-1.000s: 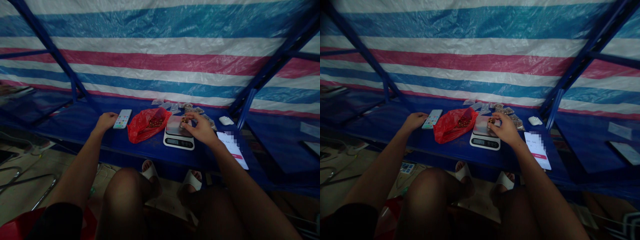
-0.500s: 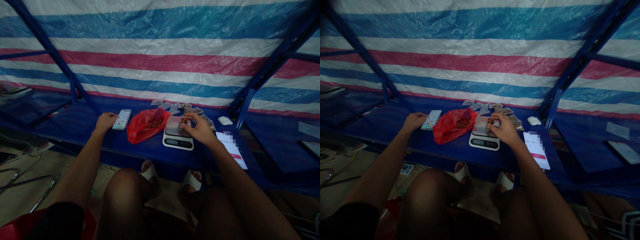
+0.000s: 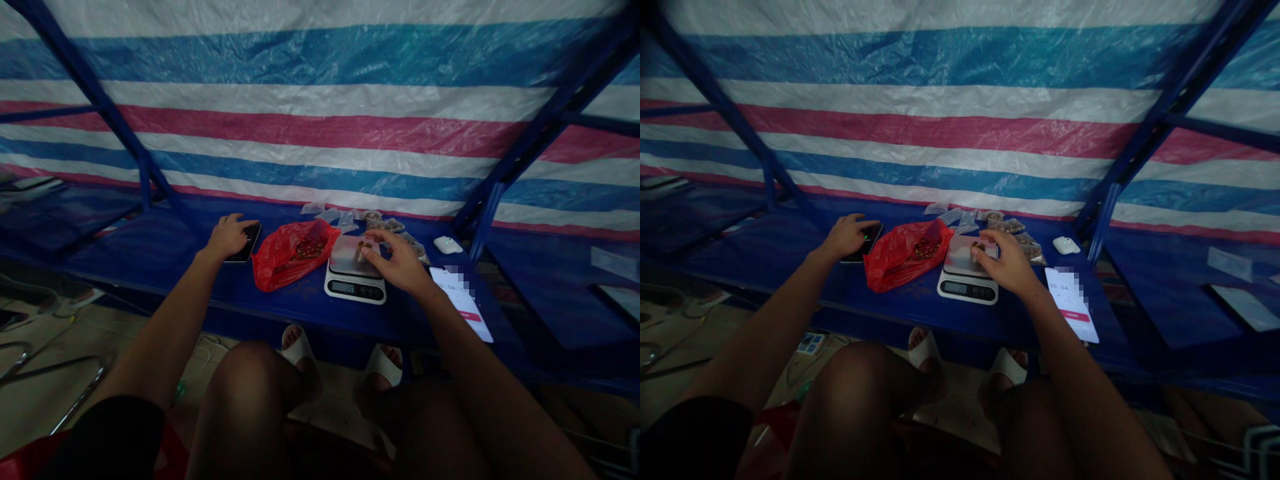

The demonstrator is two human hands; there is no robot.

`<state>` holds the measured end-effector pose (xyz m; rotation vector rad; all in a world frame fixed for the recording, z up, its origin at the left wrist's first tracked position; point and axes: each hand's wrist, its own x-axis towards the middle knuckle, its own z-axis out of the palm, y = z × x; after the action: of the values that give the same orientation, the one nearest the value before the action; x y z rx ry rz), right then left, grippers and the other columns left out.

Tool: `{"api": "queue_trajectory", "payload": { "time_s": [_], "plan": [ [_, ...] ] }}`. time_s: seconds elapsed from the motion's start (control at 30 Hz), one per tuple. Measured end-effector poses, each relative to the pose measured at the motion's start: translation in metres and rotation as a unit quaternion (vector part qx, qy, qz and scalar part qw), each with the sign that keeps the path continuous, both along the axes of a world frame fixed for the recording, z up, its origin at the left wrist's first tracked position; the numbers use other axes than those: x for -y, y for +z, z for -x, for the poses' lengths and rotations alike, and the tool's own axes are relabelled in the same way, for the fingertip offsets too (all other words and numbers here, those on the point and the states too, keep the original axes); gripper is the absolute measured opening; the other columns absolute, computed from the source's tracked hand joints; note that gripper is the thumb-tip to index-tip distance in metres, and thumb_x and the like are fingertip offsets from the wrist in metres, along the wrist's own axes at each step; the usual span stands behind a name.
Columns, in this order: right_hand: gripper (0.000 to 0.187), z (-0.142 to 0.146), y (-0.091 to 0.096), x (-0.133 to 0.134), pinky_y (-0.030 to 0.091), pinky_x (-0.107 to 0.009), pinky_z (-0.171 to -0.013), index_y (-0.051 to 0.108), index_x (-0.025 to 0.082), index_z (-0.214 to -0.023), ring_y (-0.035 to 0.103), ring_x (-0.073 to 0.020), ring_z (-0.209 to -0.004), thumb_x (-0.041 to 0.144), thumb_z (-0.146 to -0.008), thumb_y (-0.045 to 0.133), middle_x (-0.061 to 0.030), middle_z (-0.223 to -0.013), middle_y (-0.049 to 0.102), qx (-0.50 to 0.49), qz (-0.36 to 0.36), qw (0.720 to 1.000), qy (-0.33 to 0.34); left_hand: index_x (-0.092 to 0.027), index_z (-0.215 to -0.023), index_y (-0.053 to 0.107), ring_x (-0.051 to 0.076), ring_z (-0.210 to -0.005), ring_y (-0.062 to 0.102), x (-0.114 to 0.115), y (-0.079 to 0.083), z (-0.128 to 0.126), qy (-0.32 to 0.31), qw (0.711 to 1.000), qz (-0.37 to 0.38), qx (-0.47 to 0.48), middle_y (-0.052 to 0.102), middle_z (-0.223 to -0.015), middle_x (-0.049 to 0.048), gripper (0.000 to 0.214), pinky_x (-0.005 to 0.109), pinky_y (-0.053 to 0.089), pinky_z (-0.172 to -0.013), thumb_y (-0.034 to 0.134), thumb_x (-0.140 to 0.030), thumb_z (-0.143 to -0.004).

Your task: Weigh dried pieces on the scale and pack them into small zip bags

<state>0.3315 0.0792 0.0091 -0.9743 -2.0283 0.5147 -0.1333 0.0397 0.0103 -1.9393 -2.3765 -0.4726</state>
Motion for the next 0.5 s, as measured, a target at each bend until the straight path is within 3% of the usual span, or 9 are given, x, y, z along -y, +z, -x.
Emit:
{"api": "queue_trajectory", "payload": {
  "time_s": [0.17, 0.33, 0.5],
  "plan": [
    [0.038, -0.001, 0.002, 0.001, 0.058, -0.063, -0.108, 0.077, 0.028, -0.127, 0.073, -0.0375, -0.123, 0.052, -0.098, 0.073, -0.0130, -0.133, 0.081, 0.004, 0.003, 1.000, 0.002, -0.035, -0.149, 0.078, 0.047, -0.156, 0.048, -0.004, 0.002, 0.002, 0.021, 0.999, 0.032, -0.015, 0.059, -0.167, 0.0148, 0.070, 0.069, 0.039, -0.129, 0.065, -0.014, -0.084],
    [0.038, -0.002, 0.004, 0.001, 0.057, -0.061, -0.110, 0.076, 0.027, -0.126, 0.073, -0.0371, -0.124, 0.051, -0.098, 0.072, -0.0128, -0.132, 0.081, 0.005, 0.005, 1.000, 0.005, -0.025, -0.120, 0.091, 0.036, -0.139, 0.064, 0.008, 0.008, 0.009, 0.001, 1.000, -0.009, -0.018, 0.074, -0.147, 0.0129, 0.052, 0.051, 0.046, -0.128, 0.059, -0.011, -0.081],
    [0.035, -0.001, 0.004, 0.002, 0.057, -0.060, -0.110, 0.077, 0.027, -0.124, 0.074, -0.0360, -0.122, 0.051, -0.098, 0.071, -0.0121, -0.130, 0.082, 0.003, -0.005, 1.000, 0.003, -0.017, -0.123, 0.089, 0.034, -0.133, 0.069, 0.027, 0.013, 0.004, -0.009, 0.999, -0.040, -0.009, 0.079, -0.136, 0.0151, 0.053, 0.046, 0.050, -0.125, 0.053, -0.012, -0.085]
  ]
}}
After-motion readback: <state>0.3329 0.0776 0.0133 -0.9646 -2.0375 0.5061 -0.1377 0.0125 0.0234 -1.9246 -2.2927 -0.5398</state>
